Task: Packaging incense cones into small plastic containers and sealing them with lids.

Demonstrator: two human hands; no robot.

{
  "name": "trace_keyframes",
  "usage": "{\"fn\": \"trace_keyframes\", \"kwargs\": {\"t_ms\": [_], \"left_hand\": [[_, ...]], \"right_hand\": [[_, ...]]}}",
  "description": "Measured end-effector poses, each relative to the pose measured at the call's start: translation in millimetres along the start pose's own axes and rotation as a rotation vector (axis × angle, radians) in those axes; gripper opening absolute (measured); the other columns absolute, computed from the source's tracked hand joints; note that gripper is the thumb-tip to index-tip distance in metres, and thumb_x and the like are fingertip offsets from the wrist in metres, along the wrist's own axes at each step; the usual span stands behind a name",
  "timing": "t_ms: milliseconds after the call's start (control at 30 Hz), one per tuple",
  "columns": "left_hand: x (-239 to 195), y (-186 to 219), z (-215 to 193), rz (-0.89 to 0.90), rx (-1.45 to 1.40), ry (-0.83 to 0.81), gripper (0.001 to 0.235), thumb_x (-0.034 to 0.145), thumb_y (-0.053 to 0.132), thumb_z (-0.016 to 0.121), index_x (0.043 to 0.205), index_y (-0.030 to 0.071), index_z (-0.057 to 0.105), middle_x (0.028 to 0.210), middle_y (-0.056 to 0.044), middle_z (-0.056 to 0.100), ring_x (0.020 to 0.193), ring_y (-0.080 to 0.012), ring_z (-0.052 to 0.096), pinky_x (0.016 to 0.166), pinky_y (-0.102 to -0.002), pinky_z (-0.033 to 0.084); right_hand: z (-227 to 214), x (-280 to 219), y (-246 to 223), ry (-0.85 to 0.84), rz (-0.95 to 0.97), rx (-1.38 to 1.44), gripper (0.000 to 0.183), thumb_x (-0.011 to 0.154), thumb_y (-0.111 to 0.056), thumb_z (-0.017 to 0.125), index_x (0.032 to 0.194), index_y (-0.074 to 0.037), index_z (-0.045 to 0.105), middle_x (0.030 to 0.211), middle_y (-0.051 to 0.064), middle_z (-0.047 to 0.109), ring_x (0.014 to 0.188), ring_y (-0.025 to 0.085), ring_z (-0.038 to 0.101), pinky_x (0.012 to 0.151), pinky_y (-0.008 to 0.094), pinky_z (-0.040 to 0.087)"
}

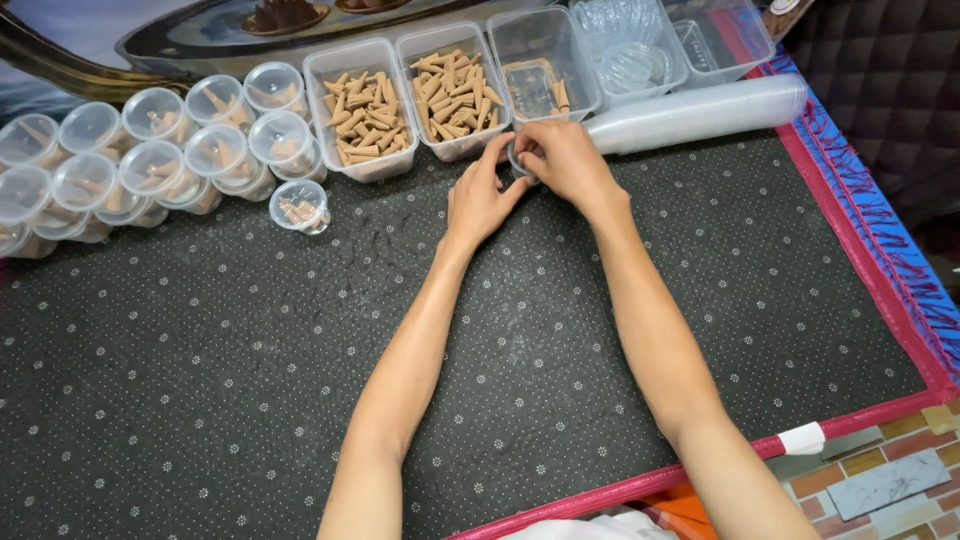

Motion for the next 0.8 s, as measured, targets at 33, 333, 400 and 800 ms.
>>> {"fn": "trace_keyframes", "kwargs": {"t_ms": [33, 333, 400, 800], "left_hand": [[0.3, -1.9, 0.7, -0.002, 0.0, 0.001, 0.065, 0.091, 0.048, 0.07, 0.148, 0.041, 0.04, 0.092, -0.001, 0.066, 0.1, -0.0256, 0.069, 0.093, -0.047, 0.054], [3.9, -2.5, 3.5, 0.033, 0.071, 0.026, 0.059, 0.09, 0.046, 0.067, 0.143, 0.029, 0.045, 0.104, 0.0, 0.072, 0.079, -0.0181, 0.066, 0.067, -0.042, 0.051], [4.4, -3.4, 3.1, 0.046, 0.078, 0.033, 0.058, 0.091, 0.048, 0.065, 0.143, 0.029, 0.045, 0.093, -0.001, 0.07, 0.078, -0.019, 0.066, 0.065, -0.041, 0.05], [4.4, -0.7, 0.7, 0.039, 0.063, 0.035, 0.058, 0.09, 0.047, 0.065, 0.142, 0.028, 0.045, 0.113, 0.002, 0.074, 0.076, -0.0178, 0.066, 0.067, -0.042, 0.051]], "right_hand": [[-11.1, -0.8, -9.5, -0.002, -0.001, 0.001, 0.01, 0.086, -0.003, 0.075, 0.094, -0.009, 0.073, 0.086, 0.011, 0.074, 0.088, 0.03, 0.074, 0.082, 0.041, 0.058], [-38.0, 70.4, 26.1, 0.033, -0.082, -0.084, 0.007, 0.091, 0.0, 0.072, 0.097, -0.003, 0.074, 0.091, 0.01, 0.077, 0.087, 0.024, 0.072, 0.08, 0.041, 0.056], [-12.0, 96.9, 50.4, -0.308, 0.097, -0.214, 0.011, 0.086, 0.0, 0.072, 0.095, -0.004, 0.077, 0.089, 0.013, 0.076, 0.085, 0.028, 0.07, 0.074, 0.045, 0.055], [24.3, 122.0, 62.9, -0.592, 0.338, -0.348, 0.019, 0.085, -0.003, 0.068, 0.097, -0.015, 0.076, 0.106, 0.007, 0.075, 0.091, 0.028, 0.069, 0.081, 0.043, 0.056]]}}
Point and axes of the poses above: each hand's wrist, its own x-axis towards the middle knuckle, its own z-axis out of the palm, y = z × x, the point moved 4 cm from there along x, towards the middle knuckle
